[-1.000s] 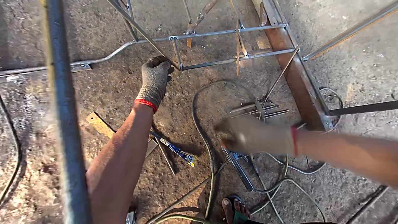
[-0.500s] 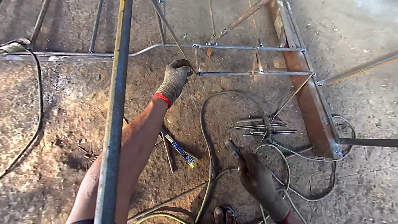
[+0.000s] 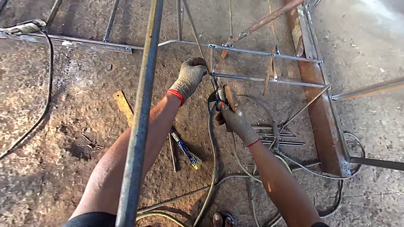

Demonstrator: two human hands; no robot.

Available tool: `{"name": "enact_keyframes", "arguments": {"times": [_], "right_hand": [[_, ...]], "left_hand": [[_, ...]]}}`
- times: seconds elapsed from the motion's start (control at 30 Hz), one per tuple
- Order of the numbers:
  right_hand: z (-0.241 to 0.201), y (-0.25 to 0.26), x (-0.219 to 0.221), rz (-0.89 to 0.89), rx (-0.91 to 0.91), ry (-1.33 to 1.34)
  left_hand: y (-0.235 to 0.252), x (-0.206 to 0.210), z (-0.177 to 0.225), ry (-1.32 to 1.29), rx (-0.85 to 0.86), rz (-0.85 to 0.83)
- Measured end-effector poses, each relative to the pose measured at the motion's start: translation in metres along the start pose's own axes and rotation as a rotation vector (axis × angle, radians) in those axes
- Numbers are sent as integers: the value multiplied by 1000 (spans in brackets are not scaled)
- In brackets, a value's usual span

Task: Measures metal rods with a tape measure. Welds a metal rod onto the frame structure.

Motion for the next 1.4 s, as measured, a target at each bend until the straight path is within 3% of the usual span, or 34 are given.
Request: {"name": "enact_keyframes", "arguments": {"times": [0.23,0.7,1.07,1.13,1.23,1.27,1.4], "right_hand": [[5,11,4,83,6,150],[15,15,2,28,150,212],[17,16,2,-31,229,96],[18,16,2,-39,245,91],[16,13,1,-28,254,40],[15,14,1,-25,236,53],[19,15,4,-49,225,23]], "left_hand": [[2,-2,-1,26,34,-26],[4,-1,3,156,105,-20],[3,-3,1,348,210,-27],[1,-6,-5,490,203,-34],[-20,-9,-11,1021,99,-181],[-23,-9,-11,1086,100,-204],[0,-11,-17,621,265,-97]]}}
Point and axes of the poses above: each hand's wrist, its own y-axis towards the middle knuckle, its own x-axis out of the palm, z = x × y, the point moved 7 cm from there along y, towards the middle knuckle, and after that the axes turned 8 degrees about -y, right-handed, at the moved point
